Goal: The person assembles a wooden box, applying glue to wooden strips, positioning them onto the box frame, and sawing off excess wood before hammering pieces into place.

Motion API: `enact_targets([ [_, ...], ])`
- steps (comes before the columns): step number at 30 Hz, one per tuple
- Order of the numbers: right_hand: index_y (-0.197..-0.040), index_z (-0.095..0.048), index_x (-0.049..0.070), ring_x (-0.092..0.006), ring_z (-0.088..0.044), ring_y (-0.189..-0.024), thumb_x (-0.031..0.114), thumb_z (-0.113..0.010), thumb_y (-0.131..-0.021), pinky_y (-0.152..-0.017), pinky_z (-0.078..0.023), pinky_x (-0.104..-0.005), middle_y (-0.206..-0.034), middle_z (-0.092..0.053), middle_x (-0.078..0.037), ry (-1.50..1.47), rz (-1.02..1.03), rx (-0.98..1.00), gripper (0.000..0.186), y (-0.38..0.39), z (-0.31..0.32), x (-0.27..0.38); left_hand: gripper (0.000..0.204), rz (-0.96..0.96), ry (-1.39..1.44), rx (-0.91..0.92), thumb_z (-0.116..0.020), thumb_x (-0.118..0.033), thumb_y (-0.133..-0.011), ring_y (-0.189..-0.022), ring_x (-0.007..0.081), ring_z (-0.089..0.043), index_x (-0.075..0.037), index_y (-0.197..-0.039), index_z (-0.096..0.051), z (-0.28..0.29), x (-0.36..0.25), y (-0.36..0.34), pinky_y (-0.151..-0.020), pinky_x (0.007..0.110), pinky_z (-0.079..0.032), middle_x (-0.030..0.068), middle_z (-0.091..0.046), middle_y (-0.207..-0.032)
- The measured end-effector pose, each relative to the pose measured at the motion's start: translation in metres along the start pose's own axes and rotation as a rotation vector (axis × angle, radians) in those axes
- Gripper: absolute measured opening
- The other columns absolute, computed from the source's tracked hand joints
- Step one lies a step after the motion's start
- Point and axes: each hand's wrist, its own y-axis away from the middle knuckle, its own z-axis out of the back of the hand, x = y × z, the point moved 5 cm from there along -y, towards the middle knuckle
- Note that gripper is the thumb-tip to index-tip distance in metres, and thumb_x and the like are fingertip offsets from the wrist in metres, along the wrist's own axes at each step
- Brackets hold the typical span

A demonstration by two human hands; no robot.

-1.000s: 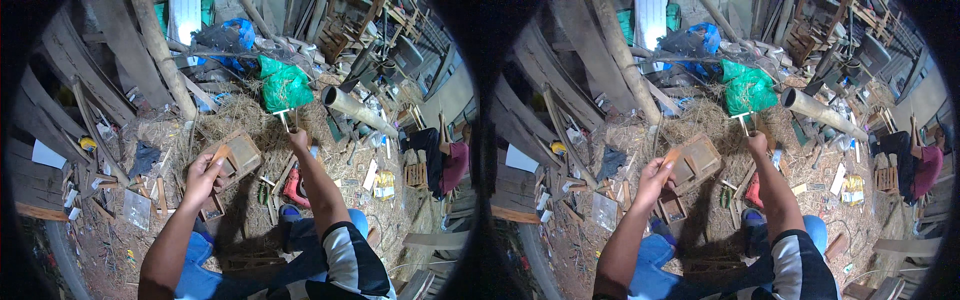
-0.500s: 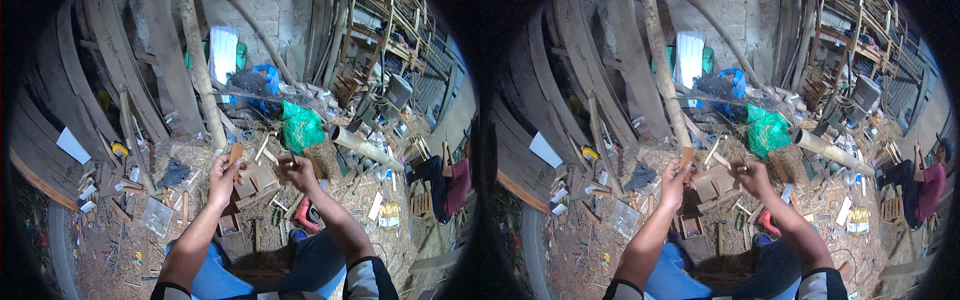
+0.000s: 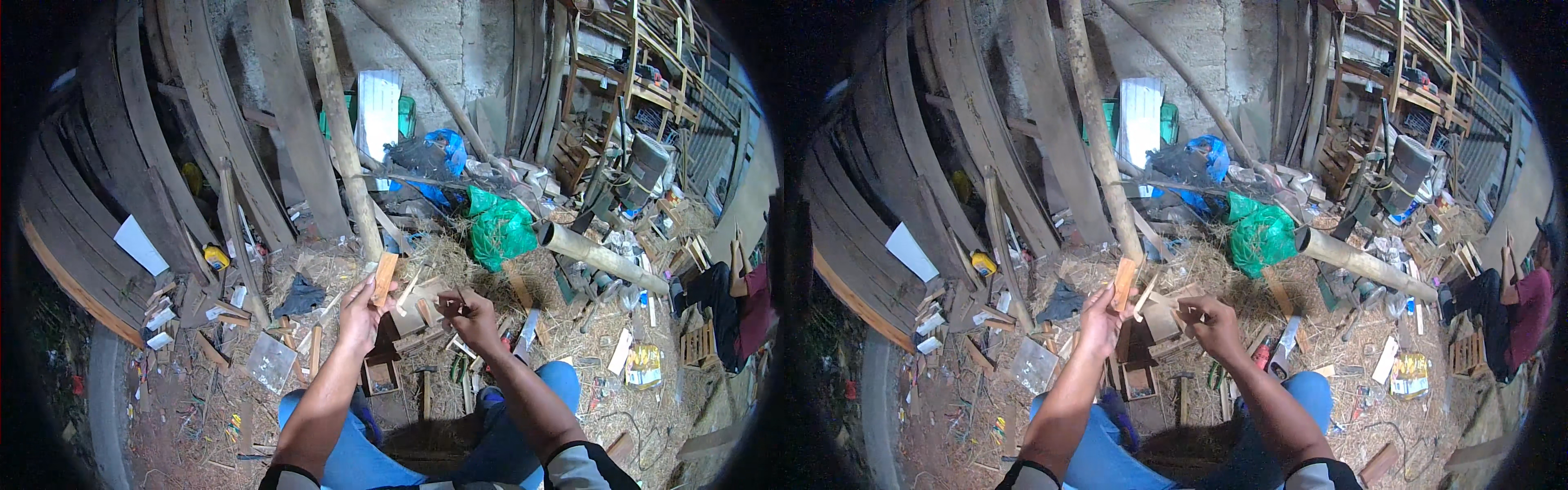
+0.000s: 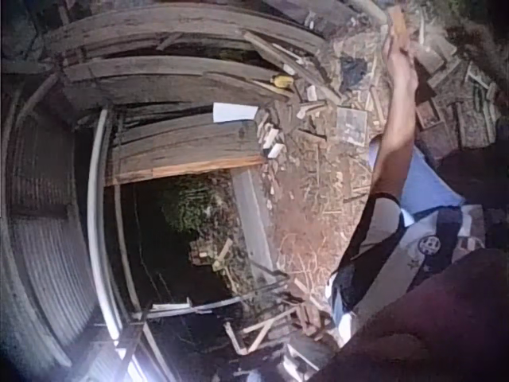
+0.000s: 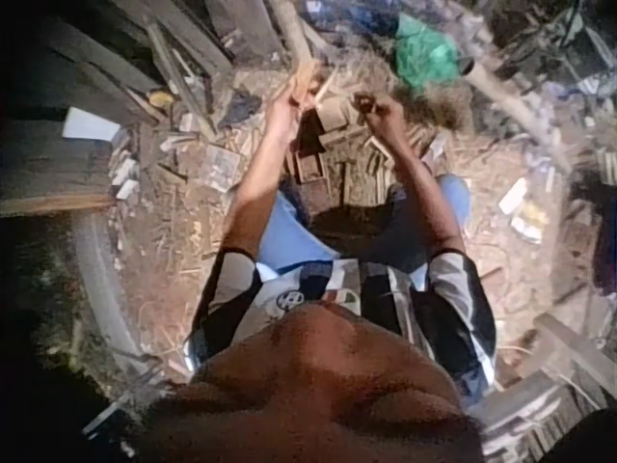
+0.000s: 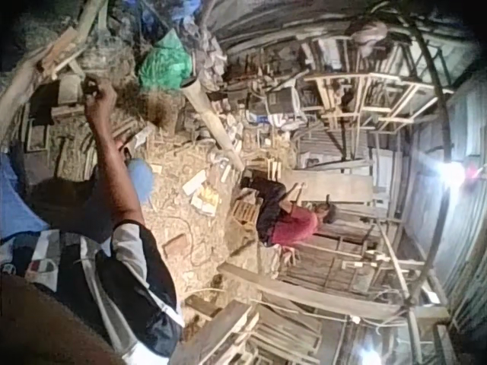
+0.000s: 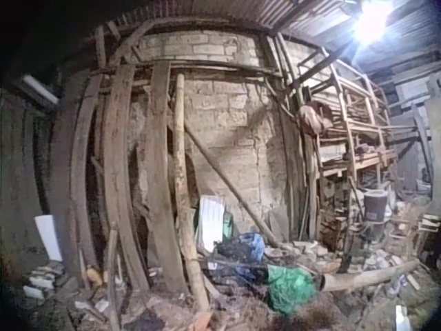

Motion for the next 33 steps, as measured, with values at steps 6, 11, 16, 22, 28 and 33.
enact_targets([
  [6,-0.111,-0.075,0.008,-0.0161,-0.069,-0.077,-0.007,-0.072,-0.075,-0.072,-0.054,-0.0289,-0.092,-0.073,-0.006,0.197,0.128,0.011,0.039,-0.002,0.001,0.004,0.034,0.091,0.022,-0.019,-0.052,-0.03,-0.106,-0.078,0.0201,-0.072,-0.001,-0.123,-0.06,0.007,0.004,0.003,-0.07,0.033,-0.063,0.0146,-0.072,-0.102],
  [11,-0.109,-0.075,0.008,-0.0164,-0.069,-0.078,-0.004,-0.074,-0.075,-0.073,-0.054,-0.0298,-0.09,-0.073,-0.007,0.168,0.112,0.017,0.037,-0.003,-0.009,0.002,0.033,0.121,-0.03,-0.059,-0.051,-0.028,-0.107,-0.083,0.0222,-0.074,-0.001,-0.122,-0.061,-0.001,0.009,0.005,-0.071,0.034,-0.061,0.0137,-0.072,-0.105],
  [16,-0.11,-0.075,0.007,-0.0166,-0.069,-0.079,-0.007,-0.074,-0.071,-0.074,-0.054,-0.0301,-0.09,-0.073,-0.006,0.174,0.095,0.032,0.041,-0.004,-0.015,0.004,0.031,0.099,-0.029,0.044,-0.05,-0.026,-0.107,-0.083,0.023,-0.074,-0.001,-0.123,-0.059,-0.007,0.011,0.006,-0.068,0.031,-0.061,0.0119,-0.071,-0.104],
  [22,-0.111,-0.075,0.007,-0.0169,-0.07,-0.081,-0.009,-0.073,-0.069,-0.077,-0.055,-0.0318,-0.09,-0.073,-0.007,0.187,0.08,0.063,0.045,-0.002,-0.012,0.005,0.033,0.103,-0.117,0.01,-0.053,-0.03,-0.106,-0.084,0.0221,-0.074,-0.001,-0.121,-0.057,-0.007,0.01,0.007,-0.069,0.032,-0.063,0.012,-0.071,-0.102],
  [28,-0.111,-0.075,0.007,-0.0161,-0.068,-0.078,-0.006,-0.074,-0.07,-0.075,-0.054,-0.0319,-0.088,-0.072,-0.007,0.144,0.042,0.058,0.043,0.0,-0.013,-0.006,0.033,0.102,-0.178,-0.003,-0.053,-0.031,-0.106,-0.085,0.0171,-0.073,-0.003,-0.12,-0.061,-0.012,0.008,0.012,-0.066,0.028,-0.058,0.0092,-0.071,-0.102],
  [33,-0.111,-0.075,0.009,-0.0154,-0.069,-0.079,0.001,-0.078,-0.078,-0.073,-0.054,-0.0309,-0.087,-0.072,-0.008,0.117,-0.037,0.053,0.034,0.001,-0.009,-0.019,0.029,0.079,-0.207,0.037,-0.054,-0.029,-0.106,-0.084,0.0176,-0.072,-0.003,-0.116,-0.059,-0.021,0.009,0.016,-0.068,0.028,-0.06,0.0089,-0.07,-0.099],
])
